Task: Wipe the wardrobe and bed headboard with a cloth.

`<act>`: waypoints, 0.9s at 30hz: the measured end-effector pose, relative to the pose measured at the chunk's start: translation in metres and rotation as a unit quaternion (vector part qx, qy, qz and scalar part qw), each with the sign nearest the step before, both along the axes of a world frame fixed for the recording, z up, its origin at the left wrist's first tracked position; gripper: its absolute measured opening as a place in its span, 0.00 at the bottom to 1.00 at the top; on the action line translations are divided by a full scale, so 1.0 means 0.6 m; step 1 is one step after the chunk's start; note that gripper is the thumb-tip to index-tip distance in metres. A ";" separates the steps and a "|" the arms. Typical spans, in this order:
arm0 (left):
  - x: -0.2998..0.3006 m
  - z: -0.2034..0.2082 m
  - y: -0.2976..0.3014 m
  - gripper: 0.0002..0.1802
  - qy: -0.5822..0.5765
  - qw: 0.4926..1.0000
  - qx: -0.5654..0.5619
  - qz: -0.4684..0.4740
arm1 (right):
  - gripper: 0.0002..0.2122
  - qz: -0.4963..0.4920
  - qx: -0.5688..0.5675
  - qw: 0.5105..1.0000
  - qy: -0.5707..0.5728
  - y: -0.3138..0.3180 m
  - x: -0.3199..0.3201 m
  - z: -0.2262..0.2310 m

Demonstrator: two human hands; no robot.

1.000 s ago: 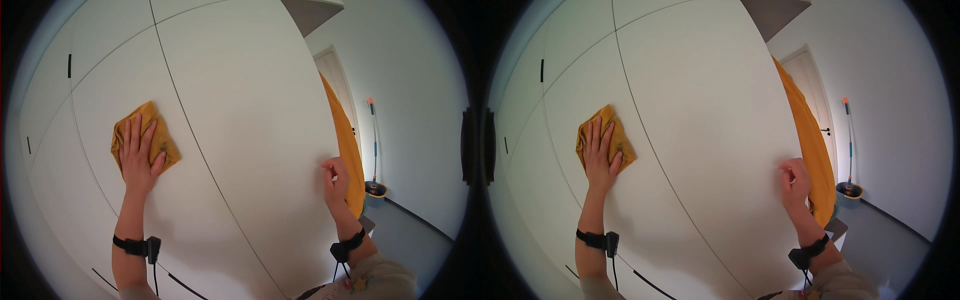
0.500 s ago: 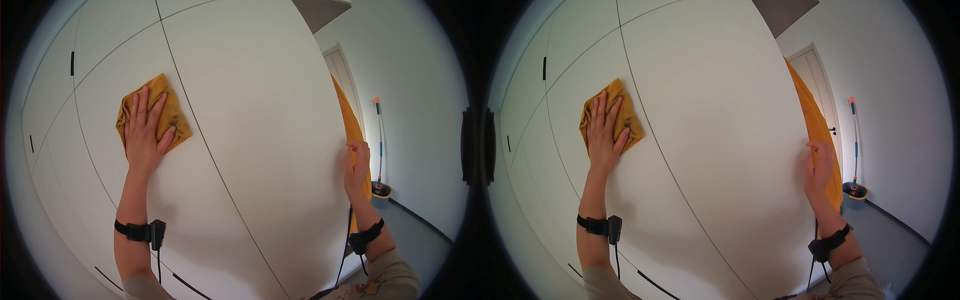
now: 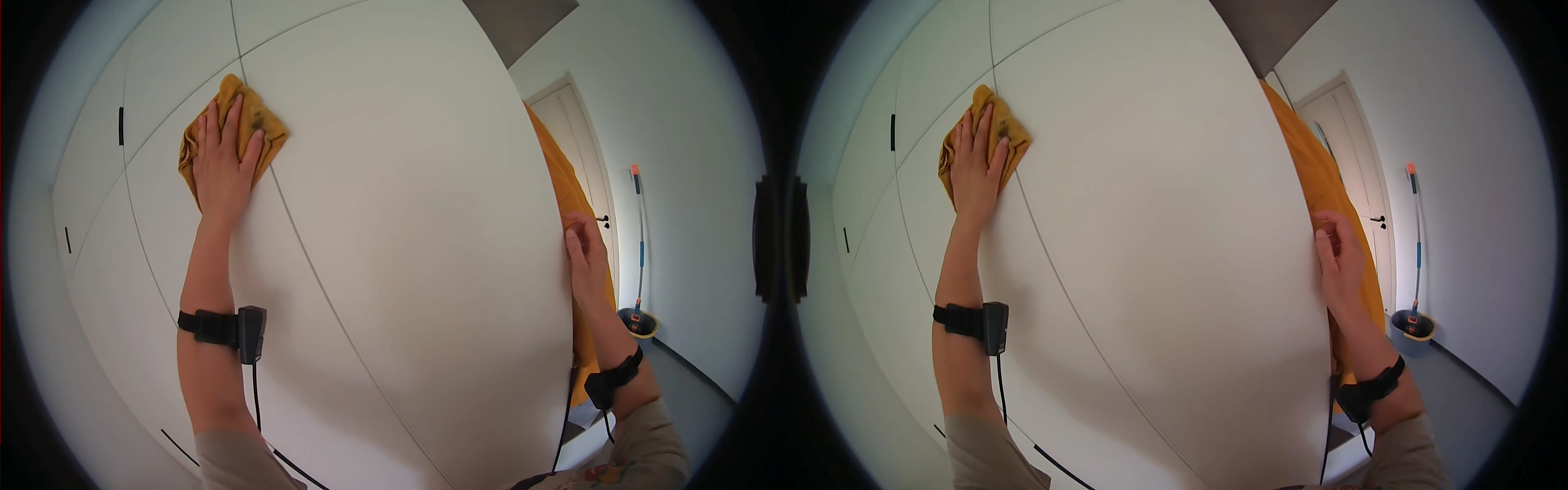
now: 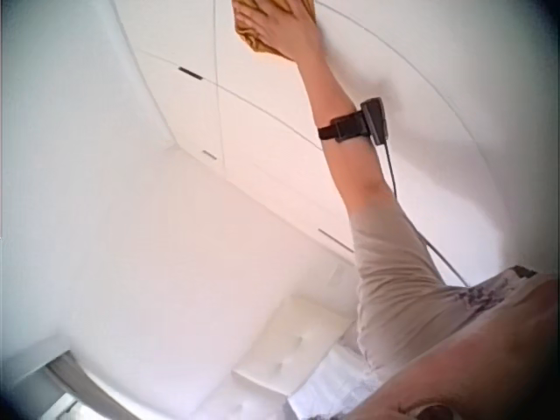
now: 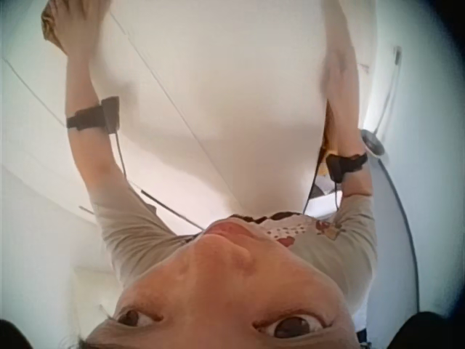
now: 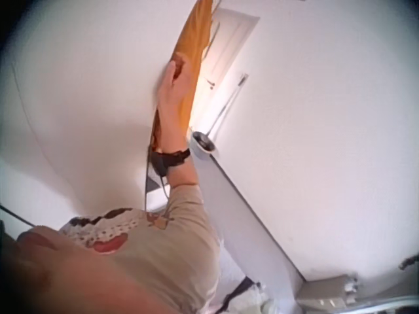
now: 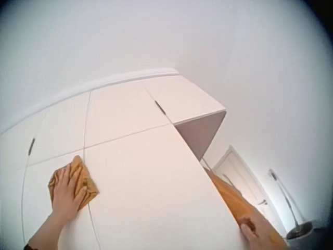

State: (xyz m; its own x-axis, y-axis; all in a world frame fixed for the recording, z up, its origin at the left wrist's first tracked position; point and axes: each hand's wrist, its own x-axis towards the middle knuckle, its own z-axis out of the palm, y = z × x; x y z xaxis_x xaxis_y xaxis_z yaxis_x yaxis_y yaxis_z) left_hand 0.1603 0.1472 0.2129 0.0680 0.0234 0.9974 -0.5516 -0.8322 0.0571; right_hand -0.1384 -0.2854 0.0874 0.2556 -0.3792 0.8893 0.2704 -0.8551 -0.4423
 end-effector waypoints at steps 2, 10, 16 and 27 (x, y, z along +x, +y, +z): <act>0.018 0.014 0.002 0.34 0.001 1.000 -0.003 -0.006 | 0.11 0.038 -0.006 0.998 0.053 0.026 -0.001 -0.010; 0.015 0.072 0.011 0.34 0.007 1.000 0.006 0.030 | 0.13 0.141 -0.045 0.978 0.147 0.135 0.007 -0.072; 0.007 0.087 -0.011 0.37 0.012 1.000 0.002 -0.011 | 0.13 0.197 -0.039 0.958 0.206 0.188 0.012 -0.083; 0.011 0.123 -0.034 0.37 -0.049 0.998 0.039 -0.017 | 0.14 0.220 0.009 0.949 0.226 0.241 -0.005 -0.142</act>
State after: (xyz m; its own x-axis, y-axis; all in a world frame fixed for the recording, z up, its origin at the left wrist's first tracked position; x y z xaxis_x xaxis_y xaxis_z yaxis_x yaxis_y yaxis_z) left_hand 0.1671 0.1271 0.2865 -0.0304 -0.0546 0.9980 -0.5787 -0.8132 -0.0621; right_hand -0.1411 -0.1410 0.0024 0.7468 -0.1605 0.6453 0.3787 -0.6951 -0.6111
